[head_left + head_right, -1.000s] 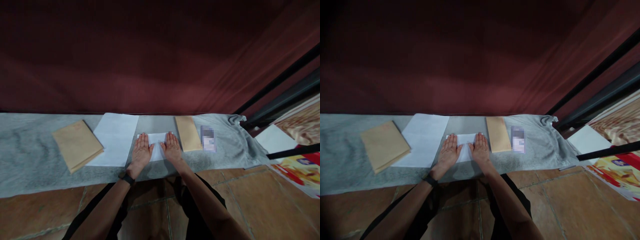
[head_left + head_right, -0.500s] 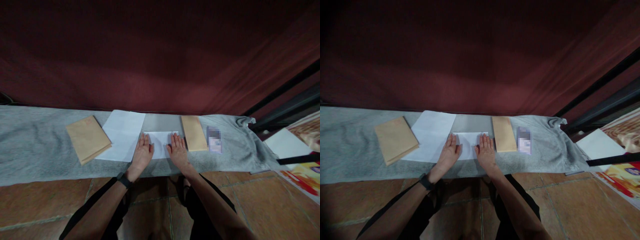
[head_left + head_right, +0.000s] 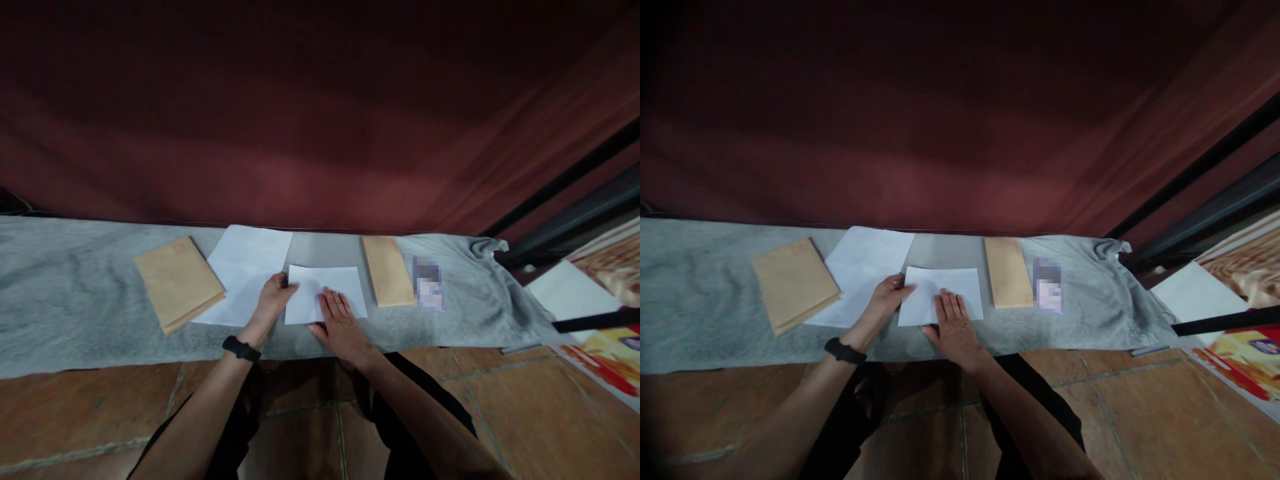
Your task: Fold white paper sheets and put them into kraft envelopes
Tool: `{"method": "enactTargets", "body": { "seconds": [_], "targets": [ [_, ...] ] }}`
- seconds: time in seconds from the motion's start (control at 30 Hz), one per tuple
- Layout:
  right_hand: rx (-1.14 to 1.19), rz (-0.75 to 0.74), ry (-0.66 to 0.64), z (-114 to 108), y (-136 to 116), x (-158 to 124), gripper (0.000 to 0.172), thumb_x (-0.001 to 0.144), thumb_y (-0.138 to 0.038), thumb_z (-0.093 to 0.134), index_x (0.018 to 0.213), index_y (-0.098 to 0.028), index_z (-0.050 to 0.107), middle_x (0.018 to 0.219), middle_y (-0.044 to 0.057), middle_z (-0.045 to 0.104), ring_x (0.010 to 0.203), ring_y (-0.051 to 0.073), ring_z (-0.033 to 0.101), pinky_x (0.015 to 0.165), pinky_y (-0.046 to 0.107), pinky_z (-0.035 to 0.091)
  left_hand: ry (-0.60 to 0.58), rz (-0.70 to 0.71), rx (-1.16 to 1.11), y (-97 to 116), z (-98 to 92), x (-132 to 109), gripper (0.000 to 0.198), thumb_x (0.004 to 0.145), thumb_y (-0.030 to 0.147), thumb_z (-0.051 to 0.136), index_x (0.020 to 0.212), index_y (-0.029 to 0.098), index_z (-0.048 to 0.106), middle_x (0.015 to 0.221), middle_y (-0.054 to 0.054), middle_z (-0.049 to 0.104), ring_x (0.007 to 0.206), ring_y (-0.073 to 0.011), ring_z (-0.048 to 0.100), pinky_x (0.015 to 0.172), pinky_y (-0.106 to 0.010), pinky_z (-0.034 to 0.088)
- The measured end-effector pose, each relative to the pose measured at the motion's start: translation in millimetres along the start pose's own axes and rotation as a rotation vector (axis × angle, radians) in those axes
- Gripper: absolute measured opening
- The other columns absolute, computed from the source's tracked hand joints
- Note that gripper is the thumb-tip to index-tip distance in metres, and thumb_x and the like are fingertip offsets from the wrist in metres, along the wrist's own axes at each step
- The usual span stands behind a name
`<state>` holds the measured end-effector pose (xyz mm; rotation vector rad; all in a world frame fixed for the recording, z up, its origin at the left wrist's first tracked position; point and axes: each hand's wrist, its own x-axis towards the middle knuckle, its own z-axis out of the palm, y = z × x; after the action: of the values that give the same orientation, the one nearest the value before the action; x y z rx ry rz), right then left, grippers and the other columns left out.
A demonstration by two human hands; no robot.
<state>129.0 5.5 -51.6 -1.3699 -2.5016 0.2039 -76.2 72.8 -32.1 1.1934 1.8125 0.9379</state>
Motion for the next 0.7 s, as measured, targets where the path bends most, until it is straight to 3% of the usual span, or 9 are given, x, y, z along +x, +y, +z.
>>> {"method": "enactTargets", "body": {
  "seconds": [0.1,0.2,0.4,0.6,0.7],
  "targets": [
    [0.009,0.014,0.007,-3.4,-1.3,1.0,0.076,0.097,-0.051,0.056,0.153,-0.003,0.036,0.161,0.024,0.032,0.152,0.033,0.027,0.124,0.053,0.025,-0.085,-0.037,-0.134,5.8,-2.2,-2.3,0.015,0.062,0.032,0.068,0.067,0.019,0.064,0.055,0.003,0.059,0.052,-0.0139,0.055,0.047,-0.023,0.038],
    [0.001,0.019,0.026,-10.0,-3.0,4.1,0.072,0.096,-0.046,0.057,0.153,-0.007,0.037,0.159,0.02,0.038,0.149,0.031,0.035,0.125,0.052,0.025,-0.128,-0.078,-0.333,18.0,-4.8,-13.6,0.019,0.058,0.033,0.071,0.067,0.018,0.061,0.052,0.006,0.054,0.043,-0.0094,0.047,0.04,-0.02,0.032],
    [-0.038,-0.016,0.075,-29.2,-0.3,12.3,0.06,0.096,-0.02,0.049,0.155,-0.016,0.037,0.161,0.01,0.038,0.146,0.025,0.04,0.126,0.048,0.023,-0.111,-0.193,-0.562,35.5,-11.8,-38.5,0.025,0.057,0.025,0.075,0.077,0.015,0.063,0.061,0.0,0.066,0.053,-0.0146,0.064,0.048,-0.022,0.048],
    [0.009,0.022,0.076,-39.6,17.1,15.0,0.054,0.093,-0.01,0.05,0.147,-0.02,0.05,0.154,0.008,0.05,0.137,0.021,0.051,0.122,0.042,0.034,-0.292,-0.302,-0.596,32.3,-11.2,-57.8,0.017,0.063,0.021,0.078,0.073,0.013,0.066,0.066,-0.006,0.071,0.065,-0.019,0.071,0.061,-0.026,0.057],
    [0.067,0.019,0.054,-42.5,28.7,13.8,0.057,0.089,-0.002,0.049,0.141,-0.023,0.057,0.146,0.004,0.059,0.131,0.018,0.056,0.119,0.038,0.039,-0.464,-0.329,-0.6,34.6,-17.8,-65.5,0.021,0.064,0.026,0.081,0.073,0.013,0.067,0.076,-0.009,0.074,0.073,-0.0214,0.073,0.07,-0.03,0.059]
  ]
}}
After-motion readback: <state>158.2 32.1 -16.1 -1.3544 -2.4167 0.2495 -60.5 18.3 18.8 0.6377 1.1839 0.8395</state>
